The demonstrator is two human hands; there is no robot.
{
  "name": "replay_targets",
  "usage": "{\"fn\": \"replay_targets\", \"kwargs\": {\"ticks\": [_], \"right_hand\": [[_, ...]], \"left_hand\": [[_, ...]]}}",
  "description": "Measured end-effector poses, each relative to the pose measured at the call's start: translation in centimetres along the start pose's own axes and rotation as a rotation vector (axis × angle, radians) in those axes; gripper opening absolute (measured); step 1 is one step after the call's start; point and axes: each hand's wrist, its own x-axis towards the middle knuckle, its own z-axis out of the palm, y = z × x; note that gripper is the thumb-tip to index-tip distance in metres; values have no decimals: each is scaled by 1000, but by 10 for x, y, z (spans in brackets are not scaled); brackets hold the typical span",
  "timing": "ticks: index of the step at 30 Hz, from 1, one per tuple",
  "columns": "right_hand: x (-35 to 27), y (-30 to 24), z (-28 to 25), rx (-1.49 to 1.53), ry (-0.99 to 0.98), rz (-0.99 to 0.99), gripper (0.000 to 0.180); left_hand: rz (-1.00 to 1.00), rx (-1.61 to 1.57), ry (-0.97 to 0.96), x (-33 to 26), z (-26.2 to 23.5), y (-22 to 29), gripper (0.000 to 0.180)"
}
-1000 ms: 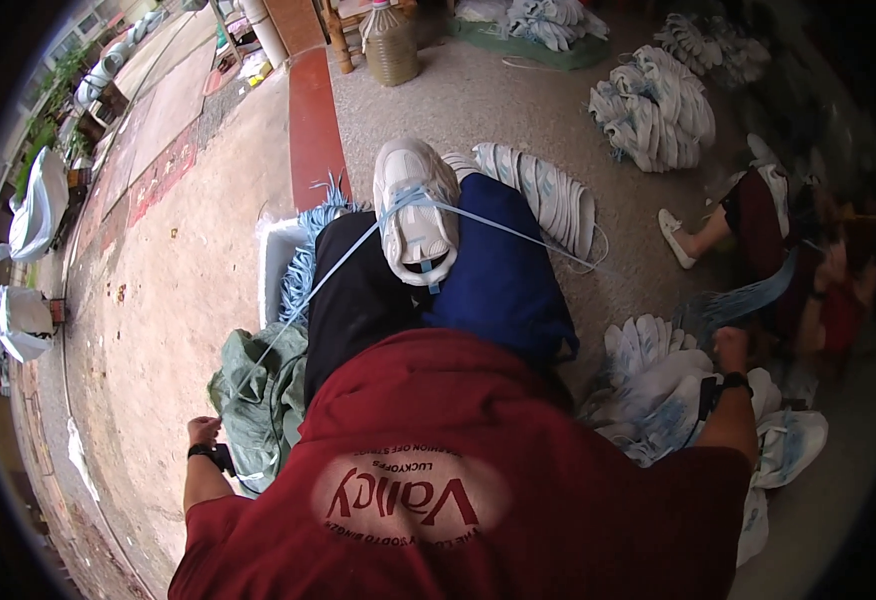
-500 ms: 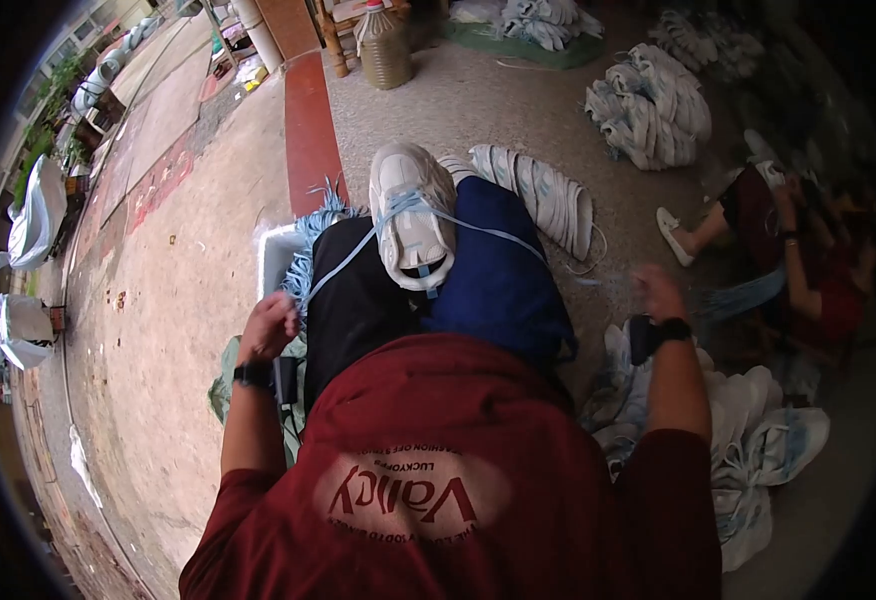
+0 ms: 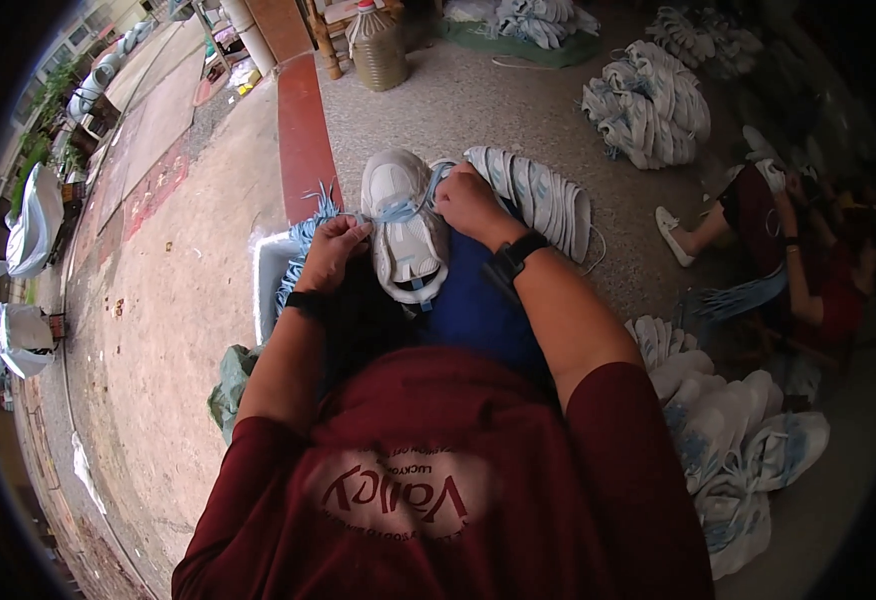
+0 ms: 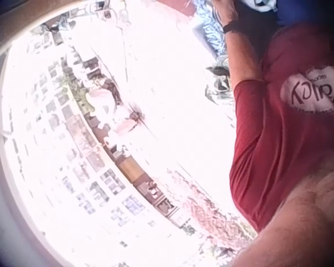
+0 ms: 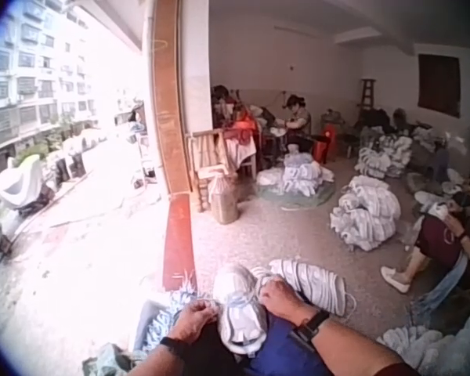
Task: Lace up white athletic shoes by pulling light blue laces through the eyelets.
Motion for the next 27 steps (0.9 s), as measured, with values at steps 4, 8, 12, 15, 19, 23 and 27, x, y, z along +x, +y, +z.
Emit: {"fn": "replay_targets", "kwargs": {"ticks": [4, 8, 12, 15, 19, 23, 27], "right_hand": [[-2, -7, 7, 745, -77, 673, 13], [-5, -11, 11, 1105, -72, 835, 10], [-6, -11, 13, 1122, -52, 818, 8], [-6, -9, 17, 1000, -43, 762, 9], [-3, -15, 27, 663, 35, 673, 10], [-2, -23, 30, 267, 107, 457, 8], [-3, -26, 31, 200, 145, 347, 9]], "left_hand": [[26, -46, -72, 3, -8, -9, 14], [27, -77, -45, 1, -10, -9, 12], [21, -90, -49, 2, -11, -10, 11], [19, -93, -44, 0, -9, -9, 11], [36, -76, -45, -1, -8, -7, 12], [48, -103, -59, -1, -11, -11, 11], [63, -101, -65, -1, -11, -13, 11]]}}
